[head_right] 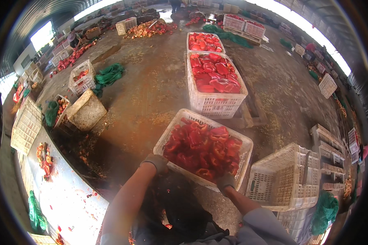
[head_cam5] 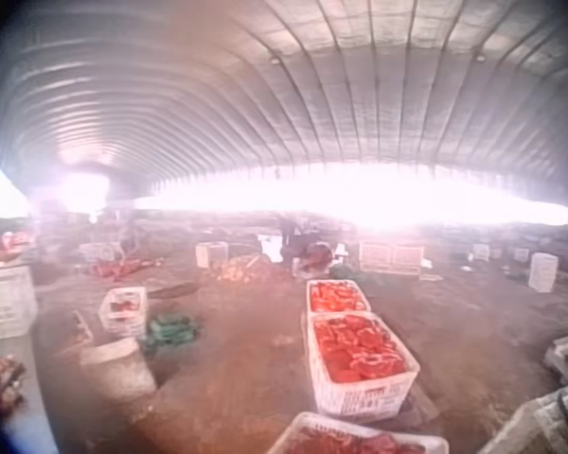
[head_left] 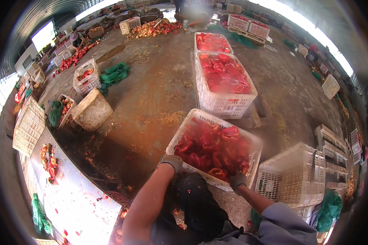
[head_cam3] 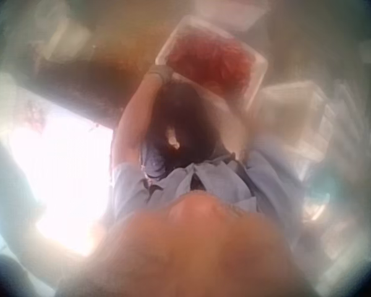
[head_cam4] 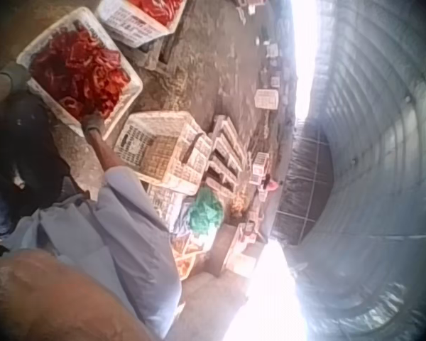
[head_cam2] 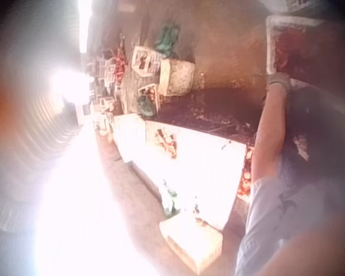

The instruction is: The person sits on the floor and cuts red bell peppers into pieces using a knife on a metal table, placing the cut pieces into a white crate. A coworker sweeps debris nearby.

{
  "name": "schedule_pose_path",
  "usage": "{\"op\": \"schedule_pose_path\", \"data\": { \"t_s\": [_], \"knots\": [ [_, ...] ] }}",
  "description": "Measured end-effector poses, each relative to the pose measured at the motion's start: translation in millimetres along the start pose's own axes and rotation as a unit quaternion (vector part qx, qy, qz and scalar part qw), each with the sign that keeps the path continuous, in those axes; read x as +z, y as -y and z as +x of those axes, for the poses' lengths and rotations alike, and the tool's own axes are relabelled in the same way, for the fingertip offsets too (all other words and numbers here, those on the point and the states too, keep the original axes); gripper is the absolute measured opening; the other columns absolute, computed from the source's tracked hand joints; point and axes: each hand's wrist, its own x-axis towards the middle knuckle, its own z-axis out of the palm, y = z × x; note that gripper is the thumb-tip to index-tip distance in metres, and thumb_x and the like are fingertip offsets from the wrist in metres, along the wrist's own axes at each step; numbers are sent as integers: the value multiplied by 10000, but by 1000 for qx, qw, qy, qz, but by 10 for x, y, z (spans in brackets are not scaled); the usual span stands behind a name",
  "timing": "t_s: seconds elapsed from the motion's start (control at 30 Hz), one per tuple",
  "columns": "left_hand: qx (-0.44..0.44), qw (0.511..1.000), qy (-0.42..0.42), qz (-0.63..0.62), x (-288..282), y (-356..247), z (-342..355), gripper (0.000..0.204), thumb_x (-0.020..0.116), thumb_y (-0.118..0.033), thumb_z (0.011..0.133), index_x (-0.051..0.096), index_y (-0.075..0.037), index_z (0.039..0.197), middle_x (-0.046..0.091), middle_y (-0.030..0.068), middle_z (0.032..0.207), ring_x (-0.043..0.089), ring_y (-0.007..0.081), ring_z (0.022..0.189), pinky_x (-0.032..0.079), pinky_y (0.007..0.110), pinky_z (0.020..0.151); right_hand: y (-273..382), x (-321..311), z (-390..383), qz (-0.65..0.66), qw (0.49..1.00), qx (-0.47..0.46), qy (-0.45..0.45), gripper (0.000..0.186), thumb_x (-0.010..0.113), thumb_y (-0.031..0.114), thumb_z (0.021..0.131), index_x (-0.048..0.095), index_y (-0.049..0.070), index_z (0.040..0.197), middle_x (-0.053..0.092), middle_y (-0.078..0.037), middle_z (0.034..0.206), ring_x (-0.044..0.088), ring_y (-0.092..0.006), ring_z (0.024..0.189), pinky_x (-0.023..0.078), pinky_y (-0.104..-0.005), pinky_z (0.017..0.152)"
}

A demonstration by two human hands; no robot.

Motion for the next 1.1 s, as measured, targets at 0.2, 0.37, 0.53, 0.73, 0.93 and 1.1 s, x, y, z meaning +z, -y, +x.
{"op": "schedule_pose_path", "data": {
  "t_s": [0.2,0.37,0.53,0.73,0.93,1.1],
  "knots": [
    [1,999,39,-4,-88,-76,48,556,650,-391,993,708,-121,1475,666,114,1570,656,278,1431,530,495,1158,-122,53,67,-27,1000,1,-4,339,712,281,891,828,16,1068,795,-297,1069,783,-448,1084,625,-542,942],
    [-6,999,42,23,-21,36,48,543,667,-454,980,754,-119,1399,740,125,1460,706,288,1360,537,493,1137,137,-111,-32,-36,999,-5,20,448,698,376,928,820,21,1173,795,-279,1180,776,-444,1140,629,-540,964],
    [-8,999,44,32,-87,-74,4,561,679,-498,980,760,-123,1390,748,135,1439,710,293,1350,533,486,1141,212,-319,-166,-10,999,42,21,471,678,399,949,812,47,1231,793,-249,1250,772,-419,1181,620,-532,997],
    [-7,1000,24,13,-58,-84,43,402,627,-336,978,832,-100,1232,798,171,1308,765,336,1240,577,498,1087,94,-204,-86,8,998,52,32,438,636,310,943,801,37,1243,778,-270,1269,759,-432,1200,604,-529,1027],
    [5,1000,23,19,56,37,107,470,666,-427,978,799,-121,1308,771,164,1374,743,334,1284,560,499,1109,106,-158,-49,-34,999,-21,36,416,673,313,920,822,25,1181,786,-285,1211,770,-440,1156,612,-530,999],
    [3,1000,22,20,-51,-56,46,505,675,-416,962,788,-103,1341,757,146,1417,728,313,1320,572,498,1098,48,-68,-56,19,999,25,1,433,727,359,921,820,73,1233,793,-270,1188,772,-421,1153,612,-523,991]
  ]
}}
